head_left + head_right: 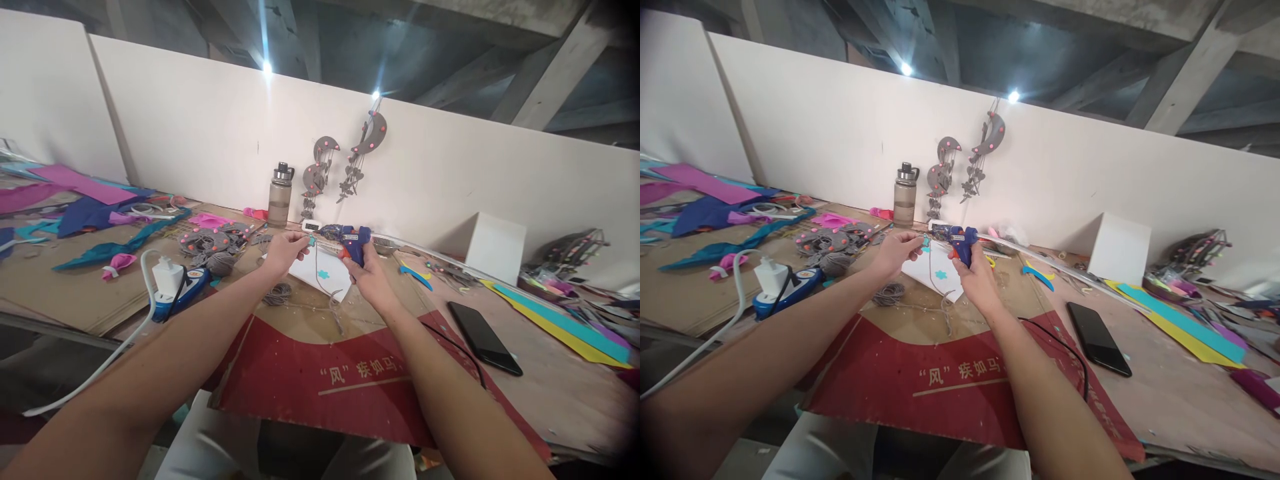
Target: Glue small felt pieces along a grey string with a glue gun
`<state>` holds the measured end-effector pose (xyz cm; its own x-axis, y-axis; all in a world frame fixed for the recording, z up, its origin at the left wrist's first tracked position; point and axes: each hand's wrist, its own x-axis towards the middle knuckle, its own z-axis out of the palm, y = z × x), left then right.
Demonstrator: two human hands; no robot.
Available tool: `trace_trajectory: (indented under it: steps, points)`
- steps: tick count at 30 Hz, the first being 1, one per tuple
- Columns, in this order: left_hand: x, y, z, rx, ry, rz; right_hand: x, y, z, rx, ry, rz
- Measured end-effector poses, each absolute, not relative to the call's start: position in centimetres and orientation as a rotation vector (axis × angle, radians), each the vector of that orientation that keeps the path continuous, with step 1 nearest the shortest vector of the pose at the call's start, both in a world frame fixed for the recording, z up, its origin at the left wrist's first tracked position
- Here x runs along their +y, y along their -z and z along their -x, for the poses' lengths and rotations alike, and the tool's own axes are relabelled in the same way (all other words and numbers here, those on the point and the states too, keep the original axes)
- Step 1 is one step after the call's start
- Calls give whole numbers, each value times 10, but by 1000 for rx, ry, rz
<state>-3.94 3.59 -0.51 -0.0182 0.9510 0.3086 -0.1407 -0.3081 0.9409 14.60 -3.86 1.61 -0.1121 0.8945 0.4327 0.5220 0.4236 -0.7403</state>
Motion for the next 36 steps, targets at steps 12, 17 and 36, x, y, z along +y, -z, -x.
trace_trajectory:
  steps: [12, 17, 36]
  points:
    - [35, 6, 37, 922, -1509, -1298, -37, -9, -145, -1854, -281, 1189]
    - [36, 8, 36, 928, -1523, -1301, -38, -10, -144, -1871, -245, 1214]
    - [37, 8, 35, 973, -1533, -1312, -39, -10, -142, -1893, -206, 1204]
